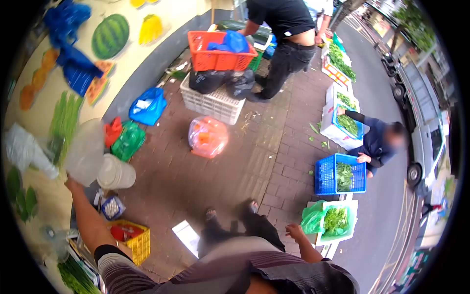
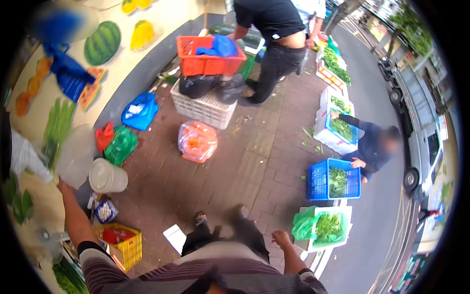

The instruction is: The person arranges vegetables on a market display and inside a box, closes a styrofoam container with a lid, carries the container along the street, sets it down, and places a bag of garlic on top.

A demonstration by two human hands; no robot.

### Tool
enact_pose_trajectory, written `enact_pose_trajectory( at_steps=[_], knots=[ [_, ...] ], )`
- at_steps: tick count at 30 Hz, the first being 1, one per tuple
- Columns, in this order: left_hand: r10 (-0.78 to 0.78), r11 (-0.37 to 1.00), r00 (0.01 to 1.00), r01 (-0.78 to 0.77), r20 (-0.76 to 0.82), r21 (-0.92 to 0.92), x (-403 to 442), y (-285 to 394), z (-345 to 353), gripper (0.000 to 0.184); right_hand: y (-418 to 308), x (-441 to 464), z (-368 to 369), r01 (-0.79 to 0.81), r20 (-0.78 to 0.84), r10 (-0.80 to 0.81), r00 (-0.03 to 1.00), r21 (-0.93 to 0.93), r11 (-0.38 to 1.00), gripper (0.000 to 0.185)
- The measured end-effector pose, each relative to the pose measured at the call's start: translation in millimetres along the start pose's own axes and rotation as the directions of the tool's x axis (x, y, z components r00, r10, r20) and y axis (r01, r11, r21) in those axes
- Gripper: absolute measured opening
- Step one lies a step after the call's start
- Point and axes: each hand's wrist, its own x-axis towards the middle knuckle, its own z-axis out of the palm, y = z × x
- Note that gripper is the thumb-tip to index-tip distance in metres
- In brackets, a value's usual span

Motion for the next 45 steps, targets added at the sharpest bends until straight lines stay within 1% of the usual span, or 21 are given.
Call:
enact_pose_trajectory(
  at_steps=[2, 4, 6, 8, 9, 10, 11, 12, 13, 16, 19, 22, 27, 30, 33, 36, 39, 42, 43, 44, 45],
  knots=[
    [0.143, 0.918, 0.969, -0.053, -0.203, 0.394, -28, -11, 35, 0.065, -21, 20, -13, -0.023, -0.041, 0.025, 0.999, 0.048, 0.999, 0.026],
    [0.054, 0.985, 0.965, -0.01, -0.256, 0.172, -115, -34, 104, 0.067, -25, 59, -27, 0.072, 0.007, -0.074, 0.997, 0.15, 0.986, 0.024],
    [0.417, 0.595, 0.846, 0.022, -0.332, 0.803, -109, -129, 114, 0.071, 3, 106, -51, 0.255, 0.055, -0.26, 0.964, 0.082, 0.963, 0.022],
    [0.817, 0.053, 0.562, -0.297, 0.129, 0.953, -172, -202, 147, 0.062, 16, 172, -89, 0.404, 0.066, -0.402, 0.913, -0.023, 0.914, 0.021],
    [0.772, 0.017, 0.581, -0.425, 0.258, 0.905, -214, -224, 173, 0.058, 3, 198, -109, 0.402, 0.035, -0.401, 0.915, -0.021, 0.915, 0.02],
    [0.561, 0.232, 0.78, -0.469, 0.277, 0.852, -263, -243, 195, 0.055, -23, 195, -132, 0.214, -0.047, -0.211, 0.976, 0.102, 0.971, 0.021],
    [0.238, 0.455, 0.937, -0.34, 0.256, 0.823, -315, -258, 210, 0.051, -65, 196, -162, 0.043, -0.105, -0.019, 0.994, 0.229, 0.972, 0.021],
    [-0.162, 0.601, 0.965, -0.07, 0.208, 0.796, -367, -273, 226, 0.048, -111, 197, -193, 0.015, -0.111, -0.007, 0.994, 0.073, 0.997, 0.022],
    [-0.533, 0.579, 0.831, 0.223, 0.157, 0.785, -418, -289, 241, 0.045, -121, 218, -217, 0.022, -0.141, -0.016, 0.99, 0.035, 0.999, 0.023],
    [-0.861, 0.358, 0.5, 0.457, 0.098, 0.814, -525, -311, 293, 0.036, -161, 293, -286, 0.112, -0.256, -0.095, 0.962, 0.053, 0.992, 0.026],
    [-0.927, 0.173, 0.365, 0.612, -0.082, 0.771, -600, -320, 365, 0.039, -219, 358, -330, 0.206, -0.297, -0.157, 0.942, 0.143, 0.968, 0.028],
    [-0.979, 0.107, 0.205, 0.567, -0.014, 0.817, -602, -360, 448, 0.043, -271, 413, -361, 0.248, -0.321, -0.204, 0.925, 0.101, 0.963, 0.029],
    [-0.937, 0.217, 0.309, 0.138, 0.166, 0.966, -586, -400, 686, 0.043, -277, 473, -411, 0.275, -0.302, -0.291, 0.908, -0.097, 0.957, 0.038],
    [-0.834, 0.508, -0.006, -0.396, 0.551, 0.765, -645, -365, 880, 0.063, -317, 453, -472, 0.151, -0.336, -0.101, 0.936, 0.126, 0.981, 0.04],
    [-0.7, 0.713, -0.43, -0.387, 0.57, 0.585, -771, -273, 1042, 0.071, -336, 463, -505, 0.094, -0.364, 0.012, 0.931, 0.272, 0.958, 0.037],
    [-0.632, 0.774, -0.564, -0.433, 0.532, 0.461, -873, -231, 1132, 0.07, -367, 495, -555, 0.043, -0.305, 0.078, 0.949, 0.371, 0.928, 0.035],
    [-0.524, 0.843, -0.557, -0.446, 0.645, 0.3, -923, -253, 1184, 0.072, -392, 556, -608, 0.117, -0.232, -0.047, 0.971, 0.301, 0.946, 0.034],
    [-0.695, 0.697, -0.317, -0.517, 0.645, 0.497, -924, -272, 1207, 0.068, -405, 644, -682, 0.164, -0.093, -0.152, 0.984, 0.143, 0.976, 0.036],
    [-0.871, 0.458, -0.252, -0.728, 0.421, 0.511, -906, -333, 1200, 0.063, -416, 658, -706, 0.162, -0.11, -0.151, 0.982, 0.099, 0.982, 0.036],
    [-0.538, 0.599, -0.076, -0.735, 0.84, 0.317, -893, -394, 1157, 0.056, -439, 669, -738, 0.157, -0.123, -0.15, 0.981, 0.052, 0.986, 0.037],
    [-0.458, 0.627, 0.009, -0.705, 0.889, 0.331, -885, -414, 1144, 0.052, -474, 693, -770, 0.173, -0.143, -0.172, 0.975, -0.003, 0.985, 0.037]
  ],
)
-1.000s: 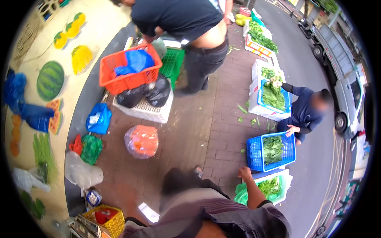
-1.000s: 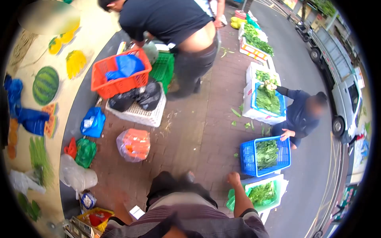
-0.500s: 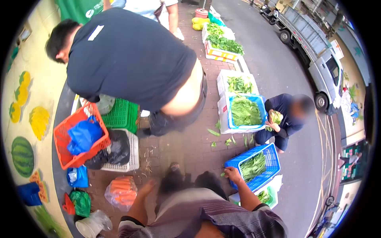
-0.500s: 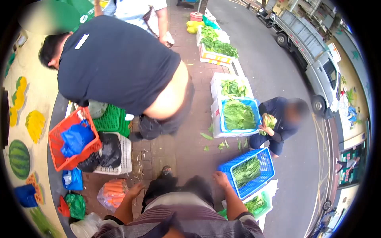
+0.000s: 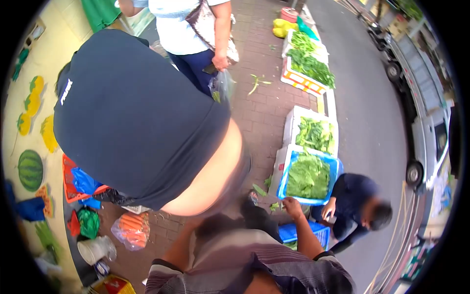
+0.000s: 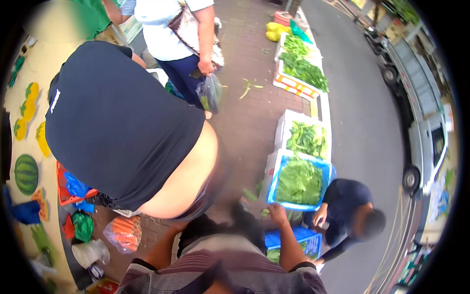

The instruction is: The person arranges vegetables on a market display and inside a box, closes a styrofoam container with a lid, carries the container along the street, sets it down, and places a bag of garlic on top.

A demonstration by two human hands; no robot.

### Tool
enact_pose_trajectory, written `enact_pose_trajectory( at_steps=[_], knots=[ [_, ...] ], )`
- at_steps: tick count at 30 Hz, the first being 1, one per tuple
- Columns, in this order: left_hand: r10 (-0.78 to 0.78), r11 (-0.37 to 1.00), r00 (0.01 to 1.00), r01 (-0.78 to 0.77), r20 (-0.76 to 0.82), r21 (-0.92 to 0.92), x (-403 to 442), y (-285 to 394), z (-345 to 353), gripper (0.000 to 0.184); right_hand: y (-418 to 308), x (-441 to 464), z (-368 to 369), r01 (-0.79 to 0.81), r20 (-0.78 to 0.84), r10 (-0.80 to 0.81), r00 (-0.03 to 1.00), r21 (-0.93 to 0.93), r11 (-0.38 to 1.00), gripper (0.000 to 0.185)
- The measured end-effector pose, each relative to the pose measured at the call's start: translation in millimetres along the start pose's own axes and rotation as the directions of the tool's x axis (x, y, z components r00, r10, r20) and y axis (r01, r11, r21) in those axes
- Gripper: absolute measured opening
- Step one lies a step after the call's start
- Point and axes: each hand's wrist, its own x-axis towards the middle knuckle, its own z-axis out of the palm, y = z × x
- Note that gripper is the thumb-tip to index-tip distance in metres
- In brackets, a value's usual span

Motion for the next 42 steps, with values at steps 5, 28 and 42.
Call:
enact_pose_trajectory(
  at_steps=[5, 28, 42],
  knots=[
    [-0.632, 0.612, 0.735, 0.668, 0.246, -0.423, -25, 26, 18, 0.039, -111, 113, -78, 0.216, 0.049, -0.211, 0.976, -0.196, 0.956, 0.053],
    [-0.752, 0.102, 0.556, 0.629, 0.354, -0.771, 130, 122, 65, 0.031, -664, 311, 43, 0.523, 0.295, -0.824, 0.484, -0.852, 0.001, 0.089],
    [-0.799, 0.089, 0.529, 0.577, 0.288, -0.812, 169, 126, 67, 0.033, -661, 355, -5, 0.577, 0.482, -0.812, 0.33, -0.784, -0.231, 0.083]
  ],
)
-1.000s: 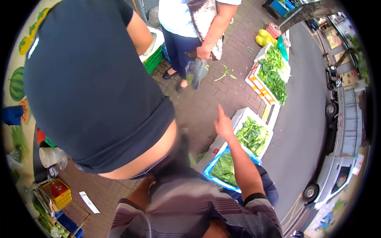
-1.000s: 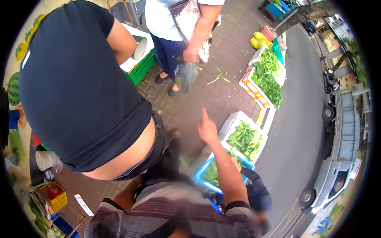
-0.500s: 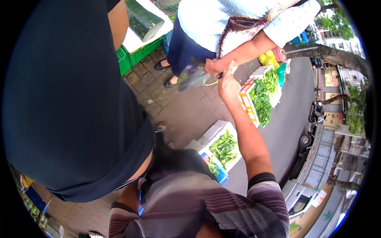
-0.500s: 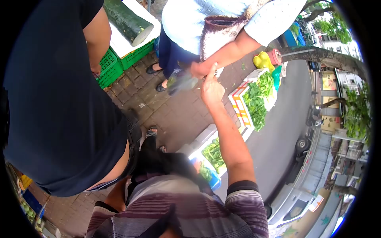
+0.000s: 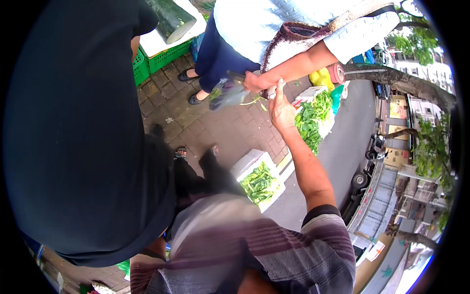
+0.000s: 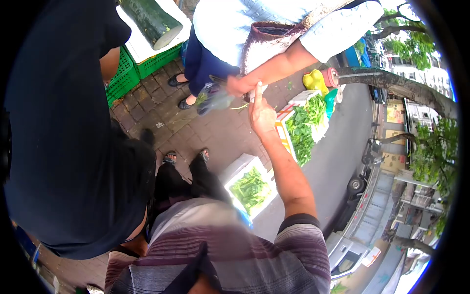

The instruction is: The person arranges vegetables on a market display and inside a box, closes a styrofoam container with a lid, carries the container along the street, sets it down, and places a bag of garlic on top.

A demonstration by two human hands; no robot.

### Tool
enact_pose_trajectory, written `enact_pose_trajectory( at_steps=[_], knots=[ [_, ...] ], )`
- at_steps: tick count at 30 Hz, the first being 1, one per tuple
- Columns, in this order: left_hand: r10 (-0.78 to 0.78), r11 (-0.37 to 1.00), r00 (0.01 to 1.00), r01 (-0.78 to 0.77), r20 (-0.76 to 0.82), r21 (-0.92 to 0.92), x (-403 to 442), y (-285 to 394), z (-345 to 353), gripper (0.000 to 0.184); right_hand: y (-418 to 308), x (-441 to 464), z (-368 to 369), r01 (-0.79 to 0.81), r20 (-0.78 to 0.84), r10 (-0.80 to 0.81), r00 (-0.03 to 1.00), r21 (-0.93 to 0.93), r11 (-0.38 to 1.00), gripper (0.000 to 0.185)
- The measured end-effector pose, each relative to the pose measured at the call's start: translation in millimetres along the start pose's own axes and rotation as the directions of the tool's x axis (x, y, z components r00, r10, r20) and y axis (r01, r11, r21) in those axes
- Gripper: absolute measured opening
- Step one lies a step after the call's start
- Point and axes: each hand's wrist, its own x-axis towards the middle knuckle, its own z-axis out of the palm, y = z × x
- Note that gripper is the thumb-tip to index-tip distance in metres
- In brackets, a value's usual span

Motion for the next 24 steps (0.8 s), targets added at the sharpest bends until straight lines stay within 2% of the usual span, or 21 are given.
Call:
enact_pose_trajectory(
  at_steps=[5, 8, 11, 12, 14, 17, 21, 24],
  knots=[
    [0.007, 1.0, 1.0, -0.007, -0.014, -0.021, 12, 5, 24, 0.034, -6, -11, 1, 0.119, -0.136, -0.096, 0.986, 0.175, 0.977, 0.081],
    [0.038, 0.999, 0.998, -0.039, -0.041, -0.035, 17, 15, 24, 0.034, -7, -6, -3, 0.018, -0.008, -0.017, 1.0, 0.101, 0.995, 0.081],
    [0.111, 0.992, 0.986, -0.118, -0.128, -0.046, 38, 39, 5, 0.035, -1, -7, 12, 0.125, -0.16, -0.104, 0.982, 0.126, 0.984, 0.079],
    [0.13, 0.989, 0.977, -0.14, -0.171, -0.05, 45, 38, -11, 0.035, -1, -8, 10, 0.085, -0.076, -0.079, 0.994, 0.088, 0.992, 0.083],
    [0.194, 0.976, 0.954, -0.211, -0.23, -0.055, 70, 80, -28, 0.035, -7, -11, 3, 0.189, -0.203, -0.148, 0.968, 0.199, 0.962, 0.081],
    [0.237, 0.965, 0.927, -0.26, -0.29, -0.04, 80, 120, -42, 0.036, -34, -15, -36, 0.117, -0.156, -0.067, 0.986, 0.338, 0.934, 0.075],
    [0.267, 0.956, 0.906, -0.293, -0.329, -0.031, 81, 144, -43, 0.036, -39, -22, -42, 0.098, -0.085, -0.075, 0.994, 0.308, 0.946, 0.073],
    [0.271, 0.954, 0.899, -0.298, -0.344, -0.028, 79, 145, -32, 0.037, -48, -31, -72, 0.097, -0.063, -0.078, 0.995, 0.416, 0.904, 0.073]
  ],
)
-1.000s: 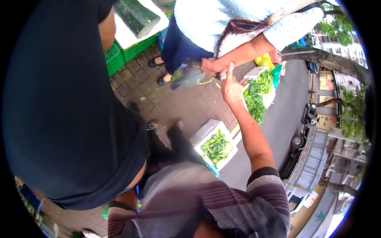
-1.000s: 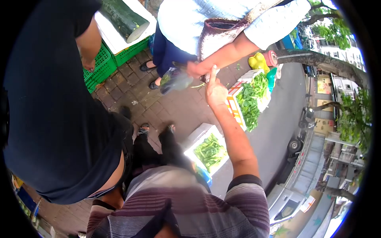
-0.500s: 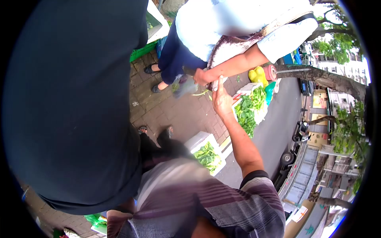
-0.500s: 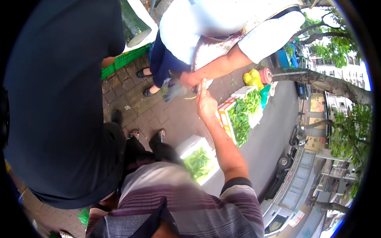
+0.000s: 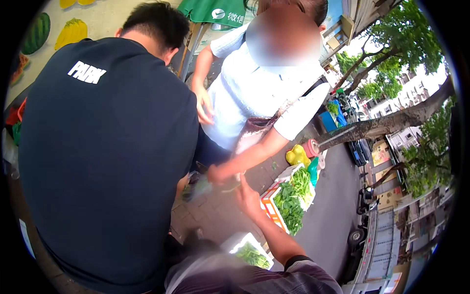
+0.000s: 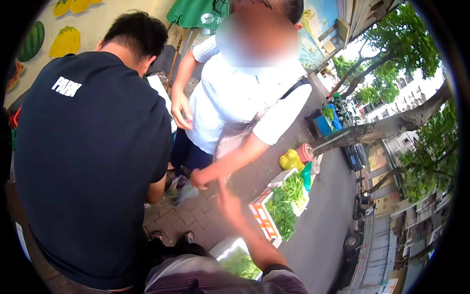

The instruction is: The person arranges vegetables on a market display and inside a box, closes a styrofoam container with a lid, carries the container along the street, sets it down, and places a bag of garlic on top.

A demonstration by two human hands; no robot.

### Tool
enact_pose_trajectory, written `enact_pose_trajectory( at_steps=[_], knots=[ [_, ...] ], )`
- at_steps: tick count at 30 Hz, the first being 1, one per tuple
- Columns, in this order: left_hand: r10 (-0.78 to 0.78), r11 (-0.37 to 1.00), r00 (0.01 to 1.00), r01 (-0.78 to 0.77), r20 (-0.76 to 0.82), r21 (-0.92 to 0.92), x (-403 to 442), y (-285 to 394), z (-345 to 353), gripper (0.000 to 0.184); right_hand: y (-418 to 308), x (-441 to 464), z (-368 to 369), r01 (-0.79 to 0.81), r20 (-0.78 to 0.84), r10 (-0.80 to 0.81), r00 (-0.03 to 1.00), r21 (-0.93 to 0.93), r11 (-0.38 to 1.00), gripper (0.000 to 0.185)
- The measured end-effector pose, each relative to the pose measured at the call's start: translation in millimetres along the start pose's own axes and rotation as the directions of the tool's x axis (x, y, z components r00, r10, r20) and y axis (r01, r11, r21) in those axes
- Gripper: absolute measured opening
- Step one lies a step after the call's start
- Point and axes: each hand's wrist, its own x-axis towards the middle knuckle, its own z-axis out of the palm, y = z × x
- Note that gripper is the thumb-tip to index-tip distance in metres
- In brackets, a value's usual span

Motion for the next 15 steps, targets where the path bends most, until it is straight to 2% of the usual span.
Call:
enact_pose_trajectory(
  at_steps=[6, 9, 12, 15],
  knots=[
    [0.023, 1.0, 0.999, -0.023, -0.045, -0.009, -9, 6, 6, 0.038, -15, 6, -3, -0.015, 0.0, 0.015, 1.0, 0.091, 0.996, 0.075],
    [0.033, 0.999, 0.997, -0.033, -0.076, -0.007, -17, 6, 1, 0.038, -4, 11, 10, -0.016, 0.019, 0.016, 1.0, 0.04, 0.999, 0.075],
    [0.042, 0.999, 0.994, -0.042, -0.102, 0.006, -26, 7, 1, 0.039, -2, 0, 6, 0.019, -0.07, -0.006, 0.998, 0.186, 0.982, 0.072],
    [0.056, 0.998, 0.993, -0.053, -0.105, 0.031, -41, 7, 4, 0.04, 21, -23, 26, -0.205, 0.175, 0.171, 0.97, 0.199, 0.958, 0.064]
  ],
)
